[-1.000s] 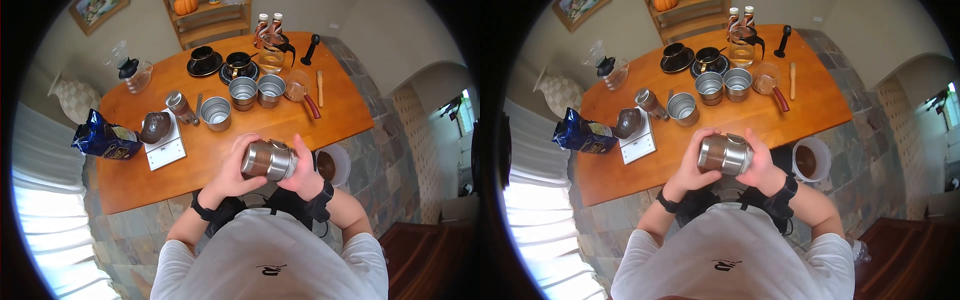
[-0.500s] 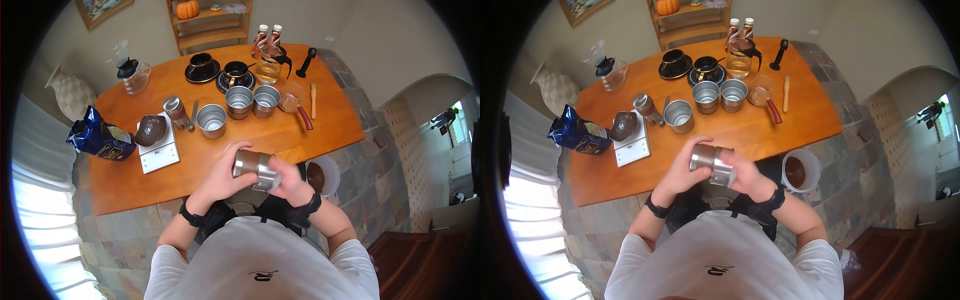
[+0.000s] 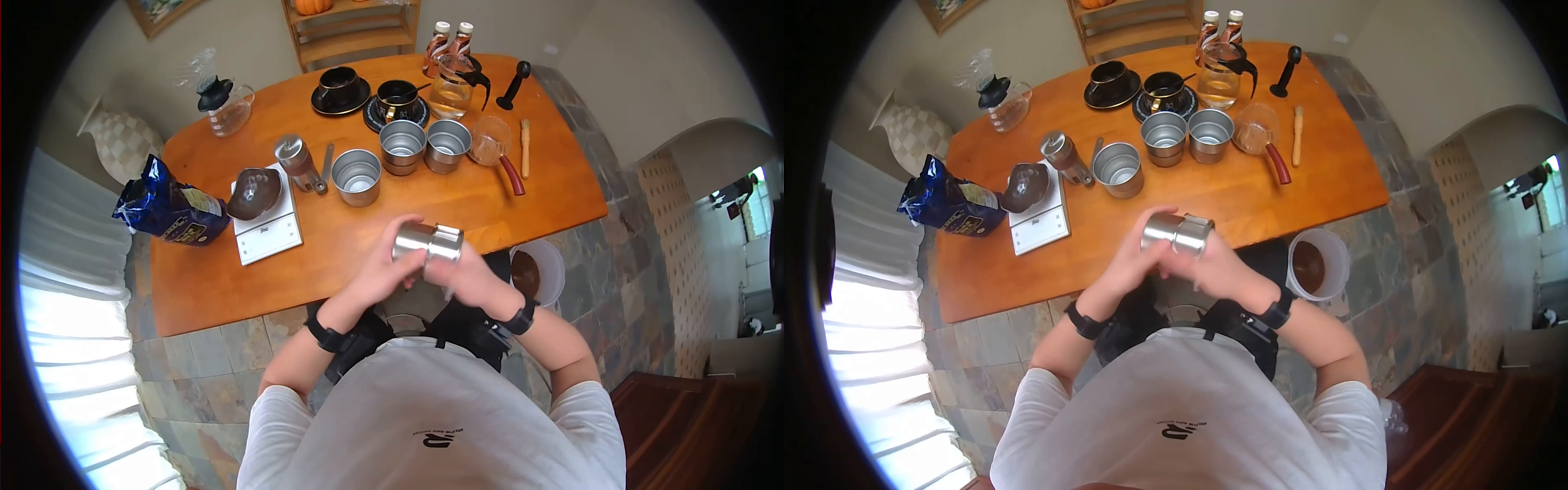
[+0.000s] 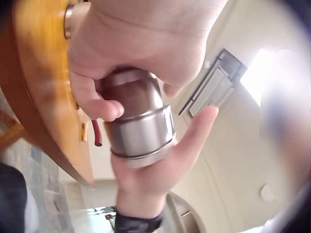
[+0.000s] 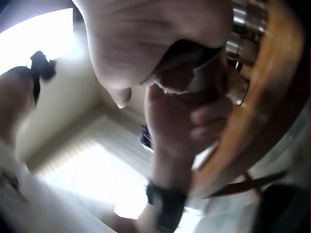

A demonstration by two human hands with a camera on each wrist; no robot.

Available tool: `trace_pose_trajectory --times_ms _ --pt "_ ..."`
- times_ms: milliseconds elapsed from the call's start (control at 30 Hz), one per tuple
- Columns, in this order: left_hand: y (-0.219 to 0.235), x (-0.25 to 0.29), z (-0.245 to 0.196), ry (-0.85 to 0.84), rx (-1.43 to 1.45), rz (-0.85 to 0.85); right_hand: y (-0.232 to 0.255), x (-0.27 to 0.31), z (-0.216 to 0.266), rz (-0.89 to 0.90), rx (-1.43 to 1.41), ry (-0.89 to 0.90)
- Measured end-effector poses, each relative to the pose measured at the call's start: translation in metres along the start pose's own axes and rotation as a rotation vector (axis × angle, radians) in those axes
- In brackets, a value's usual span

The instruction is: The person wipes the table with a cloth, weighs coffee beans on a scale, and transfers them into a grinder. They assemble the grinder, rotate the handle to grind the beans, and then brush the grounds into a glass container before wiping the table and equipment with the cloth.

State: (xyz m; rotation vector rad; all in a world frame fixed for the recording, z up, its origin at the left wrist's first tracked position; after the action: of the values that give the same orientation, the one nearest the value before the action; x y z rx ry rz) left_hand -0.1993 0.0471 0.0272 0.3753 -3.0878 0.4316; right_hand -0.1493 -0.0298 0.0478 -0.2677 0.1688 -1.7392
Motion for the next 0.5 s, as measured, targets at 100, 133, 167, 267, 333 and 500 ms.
trace_pose_trajectory --times_ms 100,133,167,267,333,500 --pt "-0.008 0.014 -0.047 -0.643 -0.454 -0.114 -0.002 0.006 -0.012 -0.067 -0.736 -0.008" --pt "-0.008 0.008 -0.040 -0.408 -0.298 -0.071 -0.008 0.008 -0.002 -0.062 -0.667 0.090" --pt "-0.008 0.005 -0.026 -0.175 -0.141 -0.027 -0.023 0.020 0.034 -0.049 0.122 0.389" --pt "-0.005 -0.010 0.032 0.440 0.230 0.246 -0.035 0.015 0.028 0.043 1.120 0.352" --pt "-0.012 -0.010 0.040 0.462 0.191 0.219 -0.028 0.015 0.022 0.046 1.157 0.412" --pt "-0.009 -0.008 0.016 0.122 0.093 0.101 -0.002 0.015 0.017 0.055 0.392 0.224"
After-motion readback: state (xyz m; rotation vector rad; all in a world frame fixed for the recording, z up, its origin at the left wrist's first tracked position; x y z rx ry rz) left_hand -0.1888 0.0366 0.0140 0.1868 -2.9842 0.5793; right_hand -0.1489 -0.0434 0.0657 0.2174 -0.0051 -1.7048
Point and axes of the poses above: each hand's wrist, its own x-axis away from the middle knuckle, its own y-axis out of the back of the hand, z = x × y, the point moved 9 cm from there along -x, towards the middle knuckle, and after that the axes turned 2 degrees about z, right-handed, at the moved point
